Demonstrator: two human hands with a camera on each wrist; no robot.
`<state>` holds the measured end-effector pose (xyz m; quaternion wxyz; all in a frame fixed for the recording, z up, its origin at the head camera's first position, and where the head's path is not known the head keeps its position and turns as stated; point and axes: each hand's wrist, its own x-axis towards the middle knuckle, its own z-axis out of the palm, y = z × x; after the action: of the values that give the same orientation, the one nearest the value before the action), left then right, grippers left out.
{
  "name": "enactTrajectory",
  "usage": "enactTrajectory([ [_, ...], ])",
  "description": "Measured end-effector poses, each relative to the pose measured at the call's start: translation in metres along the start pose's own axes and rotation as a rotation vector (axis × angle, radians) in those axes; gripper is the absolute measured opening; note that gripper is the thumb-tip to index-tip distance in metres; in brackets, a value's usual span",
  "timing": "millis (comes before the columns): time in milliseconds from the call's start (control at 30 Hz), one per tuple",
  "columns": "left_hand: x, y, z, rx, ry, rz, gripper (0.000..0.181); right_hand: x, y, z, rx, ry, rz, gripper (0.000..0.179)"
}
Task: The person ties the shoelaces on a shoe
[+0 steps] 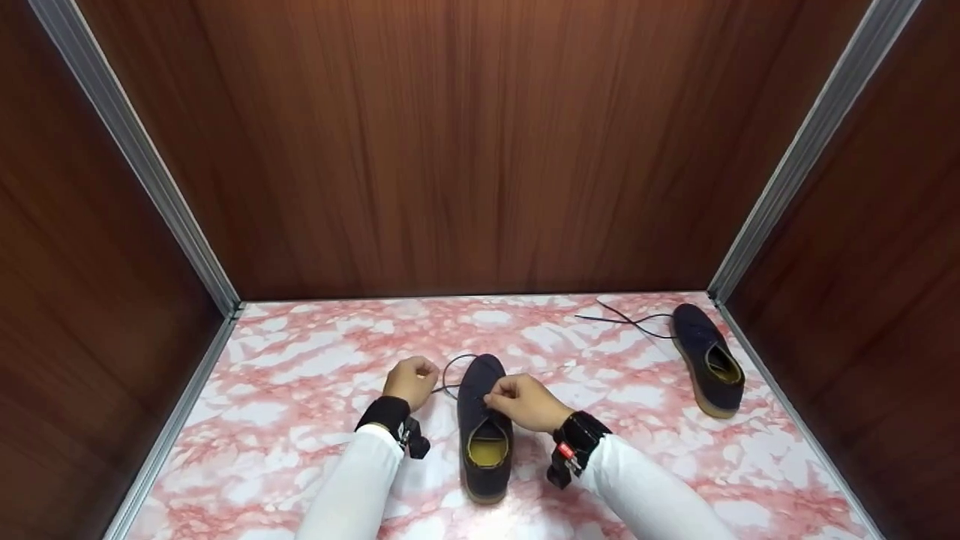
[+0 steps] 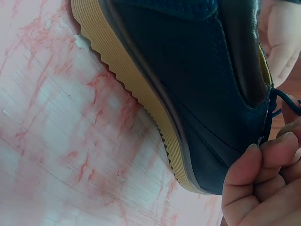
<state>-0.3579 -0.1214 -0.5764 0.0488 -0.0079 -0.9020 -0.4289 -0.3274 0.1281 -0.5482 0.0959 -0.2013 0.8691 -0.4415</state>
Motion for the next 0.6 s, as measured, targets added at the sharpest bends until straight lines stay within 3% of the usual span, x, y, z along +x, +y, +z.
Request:
enactTrajectory([
  [200, 0.004, -0.001, 0.014, 0.077, -0.144, 0.014, 0.035, -0.001, 0.000, 0.000, 0.008, 0.002, -0.005, 0.027],
  [367, 0.004, 0.001, 0.022, 0.129, -0.183, -0.014, 0.039, 0.000, 0.003, 0.001, 0.002, 0.004, -0.009, 0.027],
  [467, 0.005, 0.001, 0.025, 0.133, -0.155, 0.006, 0.035, 0.000, 0.004, 0.001, 0.005, 0.005, -0.001, 0.027],
  [600, 0.005, -0.001, 0.026, 0.086, -0.068, 0.029, 0.025, 0.000, 0.004, 0.000, 0.019, 0.006, 0.012, 0.026],
])
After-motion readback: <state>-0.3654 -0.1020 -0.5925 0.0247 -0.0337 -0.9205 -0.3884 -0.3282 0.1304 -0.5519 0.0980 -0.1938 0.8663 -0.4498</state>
